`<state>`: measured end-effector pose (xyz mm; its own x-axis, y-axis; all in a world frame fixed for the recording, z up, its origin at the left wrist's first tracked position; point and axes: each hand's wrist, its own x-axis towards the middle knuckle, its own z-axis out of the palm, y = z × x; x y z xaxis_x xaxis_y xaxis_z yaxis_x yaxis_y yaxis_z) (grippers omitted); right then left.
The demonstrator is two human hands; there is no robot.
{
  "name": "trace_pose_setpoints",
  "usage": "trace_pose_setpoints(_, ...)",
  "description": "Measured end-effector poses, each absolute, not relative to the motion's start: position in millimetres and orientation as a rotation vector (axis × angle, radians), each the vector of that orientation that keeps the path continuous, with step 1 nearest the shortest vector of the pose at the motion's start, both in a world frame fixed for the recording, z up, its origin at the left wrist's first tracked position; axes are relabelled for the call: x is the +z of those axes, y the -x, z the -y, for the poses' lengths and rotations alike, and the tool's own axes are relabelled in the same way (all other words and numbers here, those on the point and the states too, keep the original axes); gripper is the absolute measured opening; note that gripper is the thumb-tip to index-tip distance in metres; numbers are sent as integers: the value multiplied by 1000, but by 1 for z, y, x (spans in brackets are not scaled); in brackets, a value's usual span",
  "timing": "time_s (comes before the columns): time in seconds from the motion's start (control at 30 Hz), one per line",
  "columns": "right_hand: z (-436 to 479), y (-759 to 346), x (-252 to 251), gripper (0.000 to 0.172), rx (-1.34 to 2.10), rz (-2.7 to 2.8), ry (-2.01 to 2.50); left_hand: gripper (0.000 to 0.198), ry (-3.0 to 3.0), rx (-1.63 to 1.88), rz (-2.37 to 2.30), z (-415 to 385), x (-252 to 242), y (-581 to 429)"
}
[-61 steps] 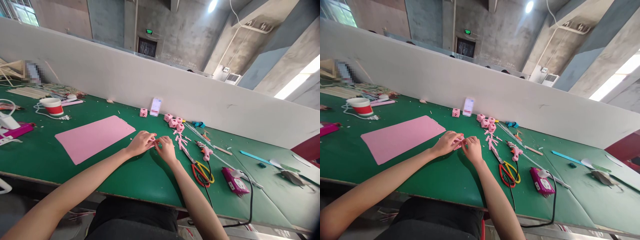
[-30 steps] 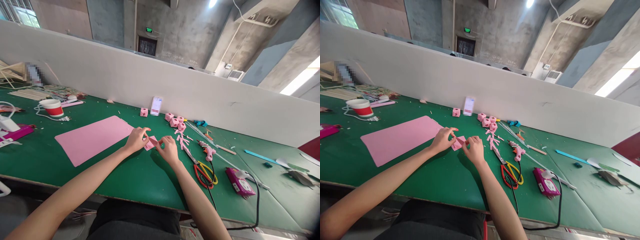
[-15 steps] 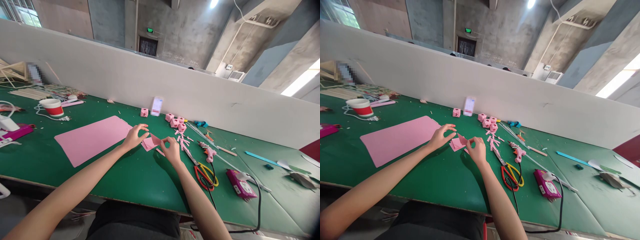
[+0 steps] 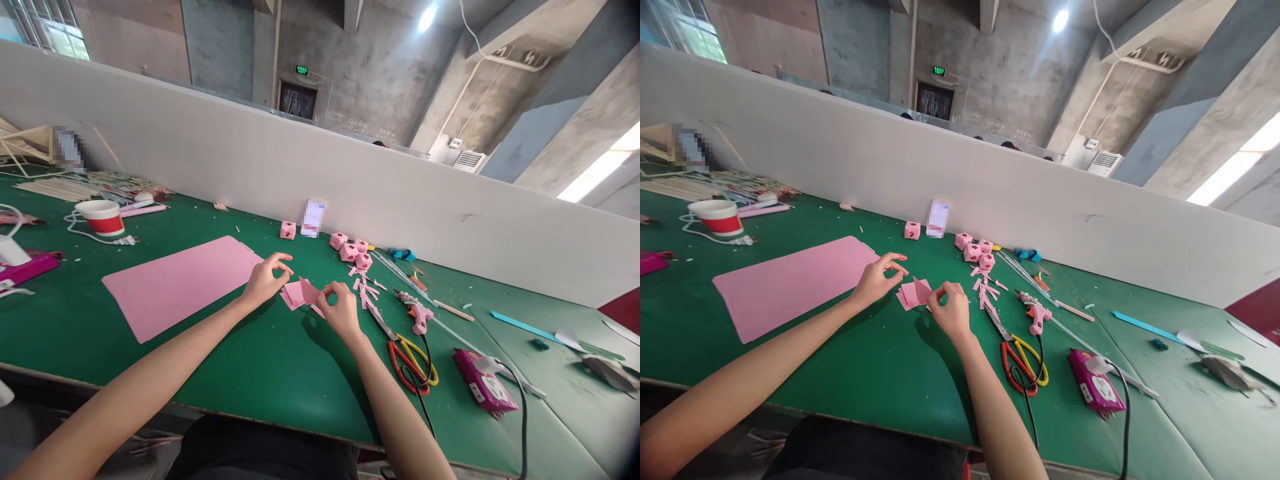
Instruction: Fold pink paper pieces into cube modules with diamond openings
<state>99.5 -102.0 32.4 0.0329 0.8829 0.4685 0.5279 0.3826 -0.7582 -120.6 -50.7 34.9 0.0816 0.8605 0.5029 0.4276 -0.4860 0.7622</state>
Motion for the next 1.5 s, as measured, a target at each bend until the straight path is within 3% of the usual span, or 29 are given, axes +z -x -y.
trace_pose_setpoints(0.13,96,-103,31,21,686,1458,1272,26,-1832,1418,-1302,46,39,129)
trace_pose_setpoints(0.33,87,-104,22,37,994,1273,1216,49,-1827,1249,-1107,59,38,113)
trace_pose_setpoints(0.5,89,-101,20,43,1080,1250,1144,51,-1787,1215,-1081,67,32,100)
trace_pose_setpoints(0.63,93,-100,24,57,1088,1307,1065,51,-1700,1237,-1102,67,32,100)
trace_pose_setpoints(1.0,96,-97,29,40,922,1482,1078,62,-1491,1239,-1044,70,37,99)
trace_pose_setpoints(1.5,99,-98,32,30,814,1447,1109,77,-1448,1155,-997,79,46,100)
